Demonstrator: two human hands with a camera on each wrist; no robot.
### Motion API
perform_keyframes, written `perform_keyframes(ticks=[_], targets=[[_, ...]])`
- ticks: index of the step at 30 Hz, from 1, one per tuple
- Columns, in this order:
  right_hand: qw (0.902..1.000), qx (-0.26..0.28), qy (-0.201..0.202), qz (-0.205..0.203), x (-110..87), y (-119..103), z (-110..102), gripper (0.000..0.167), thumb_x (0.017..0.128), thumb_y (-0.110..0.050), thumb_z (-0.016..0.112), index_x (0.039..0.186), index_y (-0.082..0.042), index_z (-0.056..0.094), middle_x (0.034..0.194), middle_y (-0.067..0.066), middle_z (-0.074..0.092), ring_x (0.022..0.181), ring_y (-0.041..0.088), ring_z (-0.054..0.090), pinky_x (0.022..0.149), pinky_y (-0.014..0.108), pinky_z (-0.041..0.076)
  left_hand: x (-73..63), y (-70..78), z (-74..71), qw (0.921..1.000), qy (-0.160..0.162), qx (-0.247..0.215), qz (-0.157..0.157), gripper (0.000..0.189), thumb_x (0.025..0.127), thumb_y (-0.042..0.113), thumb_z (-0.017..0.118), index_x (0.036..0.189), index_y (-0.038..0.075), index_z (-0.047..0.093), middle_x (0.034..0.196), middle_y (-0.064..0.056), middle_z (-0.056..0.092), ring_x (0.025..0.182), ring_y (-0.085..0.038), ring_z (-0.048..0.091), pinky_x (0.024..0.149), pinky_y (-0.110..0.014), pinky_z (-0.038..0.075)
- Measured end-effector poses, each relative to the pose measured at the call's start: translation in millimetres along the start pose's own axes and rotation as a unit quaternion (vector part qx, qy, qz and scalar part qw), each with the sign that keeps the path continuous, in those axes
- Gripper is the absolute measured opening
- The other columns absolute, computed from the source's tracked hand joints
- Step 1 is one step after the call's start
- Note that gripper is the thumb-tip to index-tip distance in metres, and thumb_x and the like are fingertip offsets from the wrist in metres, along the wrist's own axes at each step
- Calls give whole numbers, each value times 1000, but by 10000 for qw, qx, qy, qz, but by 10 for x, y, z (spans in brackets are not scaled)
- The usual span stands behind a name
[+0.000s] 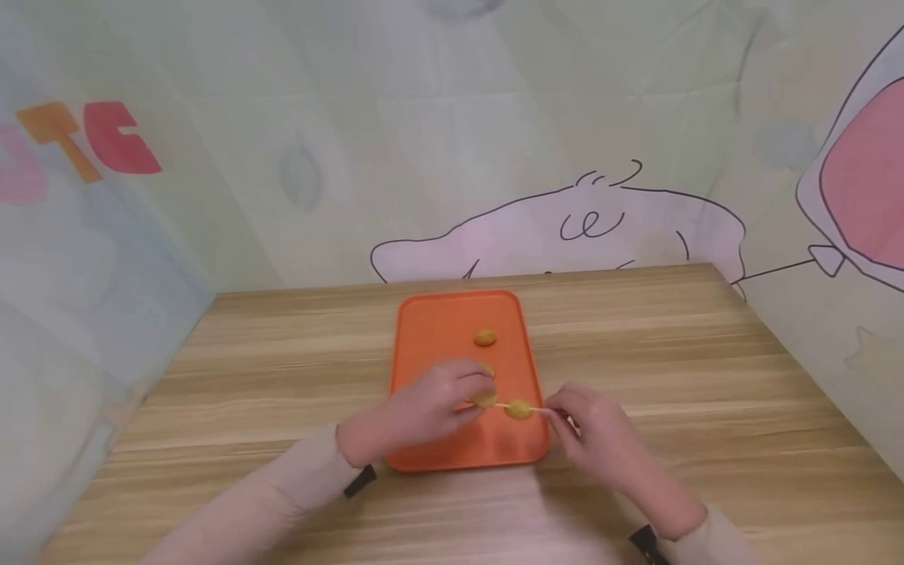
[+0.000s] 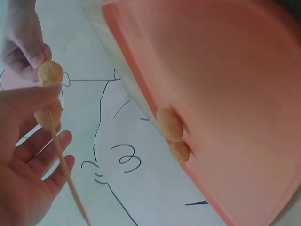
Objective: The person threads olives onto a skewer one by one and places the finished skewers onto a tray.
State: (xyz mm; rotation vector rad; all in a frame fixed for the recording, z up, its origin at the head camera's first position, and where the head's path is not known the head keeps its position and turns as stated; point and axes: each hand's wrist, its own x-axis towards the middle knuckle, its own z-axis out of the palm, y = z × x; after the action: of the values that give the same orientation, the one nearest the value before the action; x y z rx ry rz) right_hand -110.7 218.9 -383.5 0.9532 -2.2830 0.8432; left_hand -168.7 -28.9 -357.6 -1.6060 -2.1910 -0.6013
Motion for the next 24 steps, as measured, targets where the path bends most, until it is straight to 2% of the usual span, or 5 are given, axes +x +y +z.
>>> perform_keyframes(ticks=[7,11,15,20,24], targets=[[9993,-314,142,127,-10,110,-255,24,98,-26,57,82,-10,67,71,-12,54,63,-4,43,53,11,37,62,-151,-187,9947,-616,-143,-806,54,73,21,85,119,3,64,117,-8,65,110,-22,61,93,-35,49],[9980,-530,200,294,-56,173,-422,9,90,-10,67,81,-10,67,72,-12,53,64,-3,42,52,12,35,139,-252,-245,9804,-1051,-500,-1590,57,79,24,80,127,3,59,125,-9,63,119,-24,57,102,-37,44],[9969,-685,180,355,-117,244,-550,13,82,1,72,81,-10,67,71,-12,52,63,-3,41,52,11,34,181,-354,-226,9639,-1107,-1005,-2201,58,80,27,79,130,4,58,126,-7,62,118,-21,56,103,-35,42],[9963,-678,360,385,-219,347,-674,19,94,-20,63,79,-8,67,69,-9,55,62,-3,43,51,13,35,188,-499,-132,9488,-1105,-1468,-2568,64,78,29,81,132,4,56,128,-8,61,118,-23,55,104,-36,42],[9942,-806,541,453,-304,407,-747,38,97,-39,54,78,-8,67,68,-11,54,63,-7,42,50,13,34,208,-626,9,9387,-1546,-1450,-2717,59,80,29,79,129,4,59,127,-9,61,119,-24,55,103,-35,42]])
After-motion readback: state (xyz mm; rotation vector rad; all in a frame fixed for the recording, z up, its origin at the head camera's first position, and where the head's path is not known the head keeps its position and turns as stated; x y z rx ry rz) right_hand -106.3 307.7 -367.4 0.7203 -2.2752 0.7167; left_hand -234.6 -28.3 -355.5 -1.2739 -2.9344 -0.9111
